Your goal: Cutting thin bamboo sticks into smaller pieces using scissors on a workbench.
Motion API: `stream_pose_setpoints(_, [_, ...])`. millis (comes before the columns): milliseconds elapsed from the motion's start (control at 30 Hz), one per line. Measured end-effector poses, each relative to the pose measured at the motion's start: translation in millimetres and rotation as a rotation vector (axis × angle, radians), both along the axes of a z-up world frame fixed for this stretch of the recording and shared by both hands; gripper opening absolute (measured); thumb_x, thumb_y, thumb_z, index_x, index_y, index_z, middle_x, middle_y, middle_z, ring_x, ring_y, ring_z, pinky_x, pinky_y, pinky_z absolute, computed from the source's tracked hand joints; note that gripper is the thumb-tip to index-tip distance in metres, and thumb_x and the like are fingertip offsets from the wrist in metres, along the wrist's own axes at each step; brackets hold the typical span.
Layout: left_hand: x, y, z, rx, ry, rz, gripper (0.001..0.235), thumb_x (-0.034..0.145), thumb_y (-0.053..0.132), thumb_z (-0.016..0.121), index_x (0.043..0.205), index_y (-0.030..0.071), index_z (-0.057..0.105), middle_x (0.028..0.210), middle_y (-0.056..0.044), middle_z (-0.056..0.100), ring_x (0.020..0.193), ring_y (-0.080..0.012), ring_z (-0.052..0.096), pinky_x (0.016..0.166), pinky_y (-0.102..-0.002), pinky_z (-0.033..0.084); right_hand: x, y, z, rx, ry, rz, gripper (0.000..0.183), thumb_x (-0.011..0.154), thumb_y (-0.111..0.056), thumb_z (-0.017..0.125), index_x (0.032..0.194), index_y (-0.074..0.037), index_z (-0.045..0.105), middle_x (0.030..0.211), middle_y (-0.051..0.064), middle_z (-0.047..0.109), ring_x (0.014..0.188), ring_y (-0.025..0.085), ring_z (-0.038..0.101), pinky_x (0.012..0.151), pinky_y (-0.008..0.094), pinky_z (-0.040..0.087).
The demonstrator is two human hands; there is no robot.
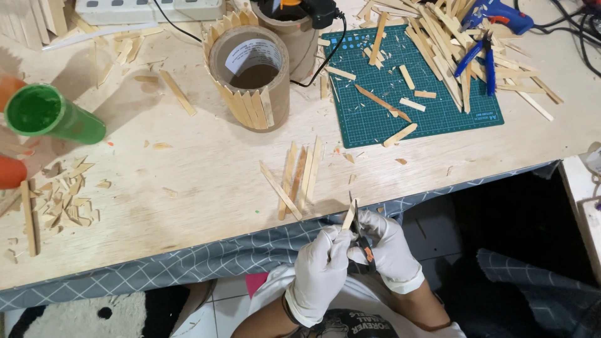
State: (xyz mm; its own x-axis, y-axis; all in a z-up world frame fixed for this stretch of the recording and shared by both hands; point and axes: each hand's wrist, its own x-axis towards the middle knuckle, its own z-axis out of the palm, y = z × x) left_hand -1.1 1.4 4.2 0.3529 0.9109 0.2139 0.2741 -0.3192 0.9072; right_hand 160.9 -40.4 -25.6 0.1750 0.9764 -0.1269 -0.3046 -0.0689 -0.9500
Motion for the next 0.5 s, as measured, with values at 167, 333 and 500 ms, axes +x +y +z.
stream_pose_setpoints(167, [0,1,3,0.01,-0.001,-0.004,0.014,0.1,0.016,0.062,0.106,0.004,0.065,0.086,-0.009,0.077,0.07,-0.0306,0.074,0.063,-0.034,0.055,-2,-3,-10,0.039,0.198,0.015,0.046,0.073,0.011,0.084,0.116,0.009,0.068,0.094,0.015,0.074,0.08,0.016,0.066,0.068,0.026,0.057])
stream_pose_setpoints(333, [-3,2,8,0.008,-0.008,-0.058,0.009,0.1,0.013,0.061,0.098,0.005,0.066,0.097,-0.007,0.08,0.077,-0.0252,0.079,0.065,-0.031,0.058,1,3,9,0.039,0.066,0.1,0.053,0.076,-0.013,0.092,0.122,0.001,0.07,0.112,0.008,0.077,0.1,0.017,0.072,0.093,0.034,0.061])
stream_pose_setpoints(500, [-4,-1,8,-0.02,-0.062,-0.136,0.012,0.089,-0.002,0.063,0.099,0.004,0.068,0.101,-0.008,0.081,0.093,-0.0229,0.081,0.08,-0.03,0.063,7,5,11,0.078,0.016,0.1,0.06,0.072,-0.032,0.095,0.118,-0.002,0.07,0.113,0.01,0.073,0.102,0.02,0.069,0.088,0.035,0.058])
